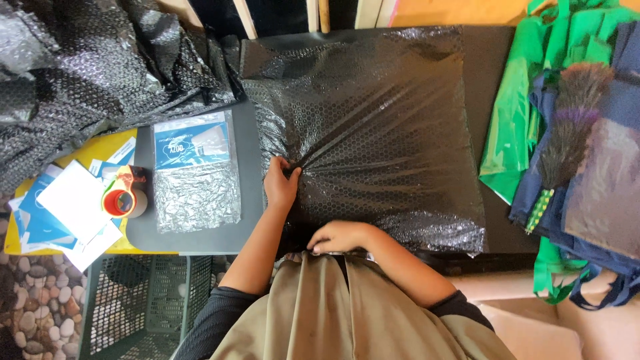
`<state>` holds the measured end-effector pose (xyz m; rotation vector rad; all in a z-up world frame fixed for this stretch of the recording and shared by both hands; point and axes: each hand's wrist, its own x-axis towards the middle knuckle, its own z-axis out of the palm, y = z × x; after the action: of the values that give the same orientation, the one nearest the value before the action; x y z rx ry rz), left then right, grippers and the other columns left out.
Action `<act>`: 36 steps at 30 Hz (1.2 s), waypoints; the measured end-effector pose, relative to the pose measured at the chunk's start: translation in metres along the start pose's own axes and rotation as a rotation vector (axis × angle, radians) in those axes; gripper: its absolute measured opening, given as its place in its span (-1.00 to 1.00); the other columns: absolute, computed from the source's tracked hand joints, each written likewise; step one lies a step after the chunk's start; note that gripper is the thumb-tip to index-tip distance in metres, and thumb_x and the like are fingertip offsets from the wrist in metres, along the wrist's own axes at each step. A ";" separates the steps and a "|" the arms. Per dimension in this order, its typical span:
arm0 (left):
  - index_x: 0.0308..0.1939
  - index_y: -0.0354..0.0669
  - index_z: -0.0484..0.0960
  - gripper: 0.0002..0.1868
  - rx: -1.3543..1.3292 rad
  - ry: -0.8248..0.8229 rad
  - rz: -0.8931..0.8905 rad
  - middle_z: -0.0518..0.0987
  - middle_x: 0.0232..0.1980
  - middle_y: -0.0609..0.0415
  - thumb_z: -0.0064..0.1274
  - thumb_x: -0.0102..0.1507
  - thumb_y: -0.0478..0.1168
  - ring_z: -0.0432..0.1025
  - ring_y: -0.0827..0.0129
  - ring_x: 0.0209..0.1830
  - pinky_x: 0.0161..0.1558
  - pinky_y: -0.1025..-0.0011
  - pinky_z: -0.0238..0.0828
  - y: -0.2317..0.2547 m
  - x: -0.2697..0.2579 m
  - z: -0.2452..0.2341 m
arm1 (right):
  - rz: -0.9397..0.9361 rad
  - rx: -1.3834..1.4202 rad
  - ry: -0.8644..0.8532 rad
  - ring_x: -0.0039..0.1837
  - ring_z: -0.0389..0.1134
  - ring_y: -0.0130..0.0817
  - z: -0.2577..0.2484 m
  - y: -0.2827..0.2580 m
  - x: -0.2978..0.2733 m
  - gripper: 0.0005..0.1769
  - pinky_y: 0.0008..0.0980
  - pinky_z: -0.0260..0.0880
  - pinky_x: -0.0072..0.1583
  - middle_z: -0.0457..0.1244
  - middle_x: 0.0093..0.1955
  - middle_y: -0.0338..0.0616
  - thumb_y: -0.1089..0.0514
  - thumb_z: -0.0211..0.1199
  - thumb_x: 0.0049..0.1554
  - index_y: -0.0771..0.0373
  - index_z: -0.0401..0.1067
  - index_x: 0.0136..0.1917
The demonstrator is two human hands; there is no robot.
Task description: The person places a blue bag onto a sheet of black bubble wrap on a table, folds the bubble wrap around the bag, and secures the package with clear adhesive tape. The person uses a tape dispenser to apply multiple strips of tape to seal the wrapped item.
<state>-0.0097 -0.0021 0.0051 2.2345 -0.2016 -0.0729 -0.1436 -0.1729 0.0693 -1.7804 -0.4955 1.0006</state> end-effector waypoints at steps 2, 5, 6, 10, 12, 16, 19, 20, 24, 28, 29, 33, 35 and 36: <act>0.03 -0.08 0.29 -0.57 0.029 0.084 0.059 0.39 0.04 -0.06 0.28 0.30 -0.23 0.45 -0.09 0.07 -0.11 -0.04 0.49 0.001 -0.002 0.002 | -0.133 0.044 0.238 0.28 0.39 0.02 -0.022 -0.009 -0.006 -0.67 0.00 0.34 0.34 0.42 0.16 0.07 0.04 0.21 0.25 0.18 0.52 0.23; 0.19 -0.04 0.32 -0.43 0.082 0.165 0.128 0.19 0.28 -0.13 0.35 0.24 -0.24 0.31 -0.17 0.26 0.07 -0.12 0.51 -0.001 -0.003 0.005 | -0.167 -0.190 0.625 0.46 0.15 -0.02 -0.061 -0.014 -0.003 -0.42 0.03 0.12 0.46 0.25 0.36 -0.07 0.01 0.38 0.14 0.04 0.35 0.39; 0.31 0.01 0.34 -0.38 0.106 0.159 0.134 0.10 0.40 -0.19 0.35 0.25 -0.23 0.24 -0.23 0.34 0.11 -0.18 0.50 -0.003 -0.004 0.007 | -0.061 -0.470 0.767 0.65 -0.12 0.14 -0.074 -0.014 0.000 -0.05 0.15 -0.09 0.57 0.05 0.60 -0.05 -0.09 0.46 0.06 -0.02 0.12 0.62; 0.39 0.13 0.39 -0.29 0.174 0.175 0.166 0.24 0.41 -0.14 0.38 0.20 -0.18 0.30 -0.10 0.36 0.35 -0.09 0.22 -0.005 -0.003 0.005 | 0.096 -0.721 0.565 0.69 -0.32 0.26 -0.079 -0.007 0.036 0.37 0.56 -0.29 0.50 -0.21 0.72 0.06 -0.32 0.55 -0.17 0.05 -0.10 0.69; 0.38 0.27 0.45 -0.36 0.194 0.131 0.160 0.29 0.44 -0.09 0.33 0.25 -0.16 0.25 -0.06 0.45 0.41 -0.03 0.13 -0.012 -0.002 0.006 | 0.233 -0.733 0.471 0.71 -0.60 0.20 -0.068 -0.010 0.046 0.39 0.51 -0.78 0.46 -0.45 0.77 0.07 -0.37 0.53 -0.11 0.11 -0.15 0.71; 0.32 0.23 0.59 -0.52 0.217 0.102 0.149 0.31 0.47 -0.12 0.27 0.30 -0.13 0.21 -0.08 0.50 0.42 -0.03 0.16 -0.021 -0.003 0.010 | 0.277 -0.738 0.432 0.72 -0.61 0.12 -0.069 -0.011 0.047 0.47 0.49 -0.80 0.48 -0.49 0.77 -0.03 -0.48 0.50 -0.19 0.04 -0.20 0.71; 0.29 0.27 0.62 -0.51 0.349 0.163 0.250 0.39 0.45 -0.11 0.29 0.26 -0.03 0.35 -0.05 0.38 0.39 0.08 0.27 -0.040 0.002 0.020 | 0.332 -0.768 0.403 0.72 -0.61 0.11 -0.071 -0.013 0.050 0.51 0.51 -0.78 0.50 -0.52 0.77 -0.06 -0.52 0.48 -0.21 0.00 -0.27 0.72; 0.29 0.27 0.63 -0.51 0.381 0.172 0.288 0.42 0.43 -0.11 0.28 0.26 -0.01 0.38 -0.03 0.37 0.38 0.11 0.29 -0.041 0.003 0.020 | 0.366 -0.765 0.389 0.72 -0.63 0.09 -0.071 -0.013 0.051 0.52 0.50 -0.79 0.50 -0.55 0.77 -0.10 -0.52 0.49 -0.22 -0.03 -0.29 0.72; 0.28 0.27 0.63 -0.47 0.453 0.189 0.367 0.46 0.41 -0.12 0.29 0.21 0.02 0.43 -0.02 0.31 0.34 0.13 0.35 -0.048 0.006 0.020 | 0.455 -0.773 0.367 0.73 -0.62 0.07 -0.074 -0.014 0.062 0.54 0.53 -0.76 0.49 -0.54 0.77 -0.13 -0.47 0.54 -0.24 -0.08 -0.29 0.72; 0.31 0.22 0.61 -0.45 0.289 0.020 0.270 0.35 0.52 -0.02 0.29 0.23 0.03 0.32 -0.03 0.43 0.41 0.10 0.27 -0.060 0.012 -0.010 | 0.484 -0.875 0.368 0.72 -0.42 0.17 -0.073 -0.028 0.075 0.51 0.66 -0.57 0.47 -0.33 0.74 0.06 -0.36 0.63 -0.30 0.05 -0.13 0.69; 0.26 0.15 0.63 -0.46 0.191 0.109 0.309 0.41 0.44 -0.12 0.33 0.20 0.00 0.33 -0.09 0.42 0.39 0.07 0.28 -0.069 0.014 -0.021 | 0.480 -0.929 0.384 0.71 -0.38 0.16 -0.072 -0.020 0.079 0.53 0.66 -0.56 0.47 -0.29 0.72 0.12 -0.37 0.64 -0.34 0.11 -0.10 0.66; 0.09 0.06 0.69 -0.63 0.223 0.410 0.041 0.62 0.12 -0.04 0.33 0.22 -0.04 0.49 0.09 0.25 0.28 0.16 0.37 -0.148 0.026 -0.092 | 0.512 -0.970 0.417 0.70 -0.35 0.12 -0.069 -0.015 0.089 0.58 0.62 -0.55 0.49 -0.24 0.68 0.20 -0.34 0.73 -0.43 0.22 -0.07 0.61; 0.11 0.12 0.66 -0.61 0.261 0.420 -0.103 0.60 0.13 0.08 0.32 0.21 -0.03 0.49 0.17 0.22 0.23 0.18 0.41 -0.191 0.020 -0.135 | 0.510 -0.895 0.426 0.70 -0.35 0.14 -0.069 -0.014 0.089 0.59 0.60 -0.51 0.50 -0.28 0.68 0.21 -0.28 0.75 -0.44 0.23 -0.10 0.61; 0.13 0.19 0.63 -0.58 0.296 0.433 -0.241 0.59 0.13 0.19 0.31 0.20 -0.02 0.50 0.26 0.19 0.19 0.20 0.45 -0.211 0.018 -0.155 | 0.509 -0.824 0.440 0.69 -0.35 0.15 -0.069 -0.014 0.088 0.60 0.58 -0.48 0.50 -0.32 0.68 0.22 -0.22 0.78 -0.45 0.25 -0.12 0.61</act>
<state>0.0526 0.2437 -0.0636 2.4946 0.3119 0.3282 -0.0358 -0.1435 0.0574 -2.8832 -0.1667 0.7233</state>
